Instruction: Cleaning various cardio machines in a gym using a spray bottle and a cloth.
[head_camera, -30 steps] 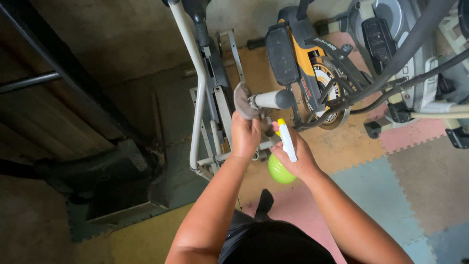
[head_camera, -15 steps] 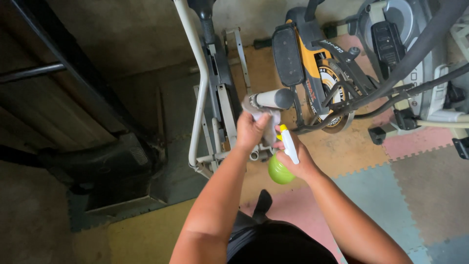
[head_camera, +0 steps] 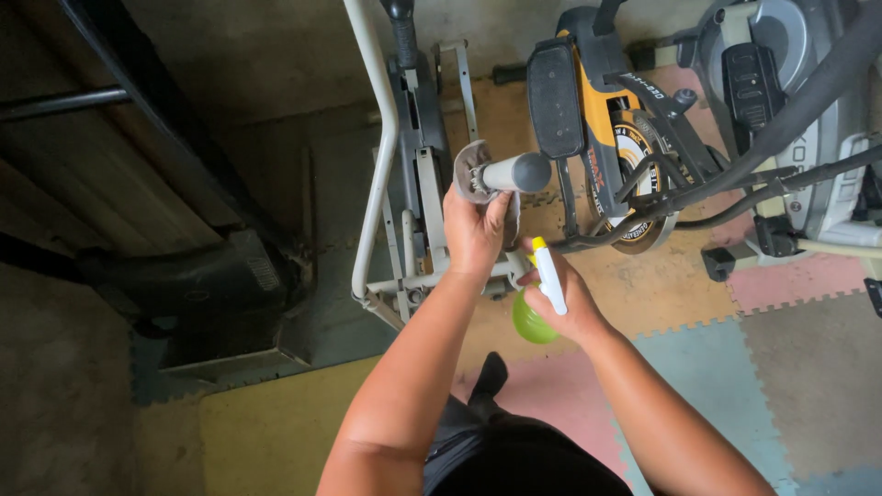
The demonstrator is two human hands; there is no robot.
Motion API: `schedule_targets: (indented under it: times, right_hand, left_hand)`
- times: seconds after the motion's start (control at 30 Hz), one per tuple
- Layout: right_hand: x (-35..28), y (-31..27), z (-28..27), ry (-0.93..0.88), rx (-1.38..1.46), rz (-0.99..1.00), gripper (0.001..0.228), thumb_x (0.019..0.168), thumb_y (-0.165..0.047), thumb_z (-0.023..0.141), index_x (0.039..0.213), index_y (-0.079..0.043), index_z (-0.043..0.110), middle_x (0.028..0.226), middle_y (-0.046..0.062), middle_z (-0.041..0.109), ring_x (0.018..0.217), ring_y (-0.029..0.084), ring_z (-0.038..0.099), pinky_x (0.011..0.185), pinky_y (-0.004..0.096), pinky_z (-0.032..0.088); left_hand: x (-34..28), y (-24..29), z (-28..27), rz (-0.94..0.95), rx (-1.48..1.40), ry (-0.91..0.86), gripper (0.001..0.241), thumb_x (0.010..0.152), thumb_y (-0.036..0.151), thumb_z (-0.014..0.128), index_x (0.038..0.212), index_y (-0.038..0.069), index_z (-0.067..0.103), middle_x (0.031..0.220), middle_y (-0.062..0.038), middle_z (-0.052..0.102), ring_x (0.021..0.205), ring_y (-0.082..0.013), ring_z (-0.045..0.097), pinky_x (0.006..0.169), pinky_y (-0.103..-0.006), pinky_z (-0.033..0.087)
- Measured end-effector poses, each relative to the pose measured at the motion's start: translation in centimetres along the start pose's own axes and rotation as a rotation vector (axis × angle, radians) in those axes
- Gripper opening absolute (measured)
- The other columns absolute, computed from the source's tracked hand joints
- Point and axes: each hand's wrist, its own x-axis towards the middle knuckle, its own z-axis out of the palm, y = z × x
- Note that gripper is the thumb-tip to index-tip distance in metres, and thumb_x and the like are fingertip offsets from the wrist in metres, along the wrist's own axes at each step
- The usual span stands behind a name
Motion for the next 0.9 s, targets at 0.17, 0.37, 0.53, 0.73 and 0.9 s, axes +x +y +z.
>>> schedule_targets:
  times: [0.17,0.37,0.53,0.73,0.9]
  right_hand:
    - [-0.8,-1.5,-1.0,-0.045,-0.012,0.028,0.075,0.079,0.0,0.06,0.151,-0.006,0.041,0.14,0.011,0.062,0.086,0.018,0.069,0.079,0.032,0.057]
    - [-1.8,-0.8,-1.5,-0.046,-0.013,0.04,0.072,0.077,0.0,0.059,0.147,-0.008,0.042,0.136,0.01,0.062,0.08,0.016,0.072,0.075,0.033,0.058]
    - [-2.2,-0.3,-1.5,-0.094,-0.055,-0.08,0.062,0.078,0.001,0.061,0.139,-0.006,0.051,0.132,0.01,0.066,0.078,0.016,0.073,0.074,0.033,0.059]
    - [-2.7,-1.1,-2.0,-0.111,0.001,-0.053,0.06,0.08,0.001,0.066,0.138,-0.005,0.053,0.119,0.008,0.07,0.078,0.016,0.073,0.076,0.032,0.06]
    - [-3.3,0.3,-2.6,-0.114,-0.028,-0.095,0.06,0.079,0.002,0.063,0.138,-0.004,0.052,0.122,0.008,0.068,0.078,0.014,0.073,0.078,0.032,0.059]
  left_hand:
    - [-2.2,-5.6,2.9,-0.189,-0.194,0.038,0.049,0.09,0.019,0.076,0.134,0.004,0.058,0.12,-0.007,0.07,0.11,-0.0168,0.066,0.096,-0.0321,0.053]
    - [-4.3,-8.7,4.9,-0.376,-0.392,0.045,0.037,0.091,0.018,0.078,0.122,0.006,0.064,0.111,-0.003,0.072,0.099,-0.0123,0.067,0.089,-0.0308,0.055]
    - [-8.9,-12.4,5.9,-0.382,-0.416,0.023,0.037,0.09,0.016,0.079,0.122,0.005,0.064,0.109,-0.003,0.072,0.097,-0.0121,0.065,0.086,-0.0303,0.055]
    - [-16.1,-19.0,7.2,-0.439,-0.066,-0.129,0.044,0.087,0.015,0.07,0.13,0.006,0.059,0.109,-0.002,0.072,0.098,-0.0115,0.069,0.087,-0.0293,0.054]
    - [-10.6,-10.8,4.2,-0.478,-0.111,-0.164,0.04,0.1,0.035,0.073,0.112,-0.002,0.067,0.091,-0.011,0.072,0.084,-0.0167,0.062,0.078,-0.033,0.054]
